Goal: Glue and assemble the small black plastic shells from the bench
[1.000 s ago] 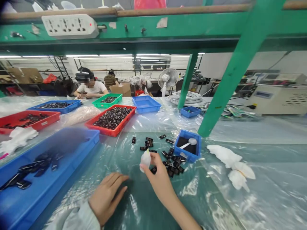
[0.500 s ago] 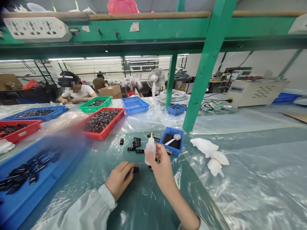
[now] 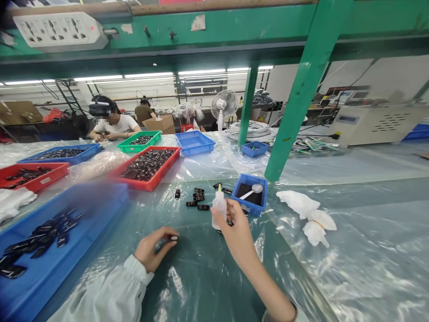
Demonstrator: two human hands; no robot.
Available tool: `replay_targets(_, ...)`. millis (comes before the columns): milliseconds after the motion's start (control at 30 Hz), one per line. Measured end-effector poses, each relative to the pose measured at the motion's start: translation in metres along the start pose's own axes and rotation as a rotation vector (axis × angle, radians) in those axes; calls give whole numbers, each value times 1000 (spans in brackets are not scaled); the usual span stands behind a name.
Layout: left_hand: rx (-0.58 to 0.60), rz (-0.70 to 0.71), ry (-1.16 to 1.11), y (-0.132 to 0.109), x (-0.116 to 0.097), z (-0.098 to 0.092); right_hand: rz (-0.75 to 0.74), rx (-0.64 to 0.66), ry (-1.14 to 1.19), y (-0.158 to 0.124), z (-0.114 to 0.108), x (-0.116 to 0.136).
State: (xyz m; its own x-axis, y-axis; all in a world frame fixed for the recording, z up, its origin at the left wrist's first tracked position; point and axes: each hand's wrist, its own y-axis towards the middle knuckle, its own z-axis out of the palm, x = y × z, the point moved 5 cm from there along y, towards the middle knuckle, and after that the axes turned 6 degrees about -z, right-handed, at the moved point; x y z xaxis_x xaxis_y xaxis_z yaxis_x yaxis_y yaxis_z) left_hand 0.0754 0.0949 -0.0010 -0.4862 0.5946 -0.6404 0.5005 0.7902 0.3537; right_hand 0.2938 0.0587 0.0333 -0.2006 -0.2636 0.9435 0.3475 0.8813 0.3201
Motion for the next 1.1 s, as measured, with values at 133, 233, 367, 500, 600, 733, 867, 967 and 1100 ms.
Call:
replay_targets(133,-13,-135,-85,-5,5,2,8,15,-21,-1,2,1)
replay_targets(233,15,-183,-106,-11,4,8,25,25,-40,-2,3,3)
replay_targets(367,-10,-227,-60,-15,6,3,52,31,-76,-5,4,6)
replay_targets(500,-117,-275,41,-8,20,-20,58,35,-102,-6,5,6)
replay_targets(600,-184,-316,50,-5,28,-35,62,49,-116,-7,6,3)
replay_targets(733,-211,-375,-75,-10,21,-37,66,79,-144,-8,8,2)
replay_targets(867,-174,-461,-346,-18,11,-29,56,165,-166,-13,11,9)
replay_targets(967,-152,-539,-553,-21,9,-29,51,276,-170,-23,19,18)
replay_targets(1100,-172,-586,-726,-24,5,-42,68,351,-110,-41,31,28)
